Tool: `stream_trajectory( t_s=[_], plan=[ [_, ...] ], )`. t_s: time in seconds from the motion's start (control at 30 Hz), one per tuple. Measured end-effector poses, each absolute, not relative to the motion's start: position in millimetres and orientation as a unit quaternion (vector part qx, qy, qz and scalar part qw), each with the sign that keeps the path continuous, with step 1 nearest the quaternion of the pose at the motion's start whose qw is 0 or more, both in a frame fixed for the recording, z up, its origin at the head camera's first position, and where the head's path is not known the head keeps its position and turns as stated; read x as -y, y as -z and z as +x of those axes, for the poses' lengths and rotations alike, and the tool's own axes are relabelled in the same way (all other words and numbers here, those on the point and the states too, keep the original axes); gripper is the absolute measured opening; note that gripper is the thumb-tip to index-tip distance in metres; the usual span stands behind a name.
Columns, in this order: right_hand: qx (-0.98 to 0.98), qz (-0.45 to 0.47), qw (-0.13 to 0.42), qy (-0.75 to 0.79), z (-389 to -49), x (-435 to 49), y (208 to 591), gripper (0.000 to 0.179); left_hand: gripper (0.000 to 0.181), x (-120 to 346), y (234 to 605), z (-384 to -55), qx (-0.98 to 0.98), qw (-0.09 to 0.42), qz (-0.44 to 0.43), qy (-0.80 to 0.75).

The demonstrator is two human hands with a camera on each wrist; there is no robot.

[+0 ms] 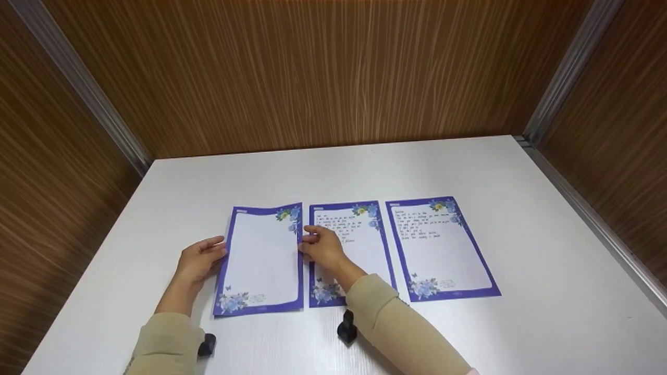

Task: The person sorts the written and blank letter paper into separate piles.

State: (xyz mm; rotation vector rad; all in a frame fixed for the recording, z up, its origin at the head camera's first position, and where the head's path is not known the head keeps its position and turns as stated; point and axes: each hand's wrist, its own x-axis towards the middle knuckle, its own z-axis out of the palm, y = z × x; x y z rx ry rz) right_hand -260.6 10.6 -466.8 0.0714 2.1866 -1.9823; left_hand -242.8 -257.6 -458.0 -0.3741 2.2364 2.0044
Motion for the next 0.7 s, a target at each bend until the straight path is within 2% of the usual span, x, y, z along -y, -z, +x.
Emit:
stream_trajectory(
  t_s=[0.7],
  plan=[
    [-0.745, 0.029, 0.101, 0.658, -260.8, -15.7, 467.8, 0.048, 0.049, 255.8, 459.5, -242.1, -0.752, 0.068, -0.131, -0.642]
  ],
)
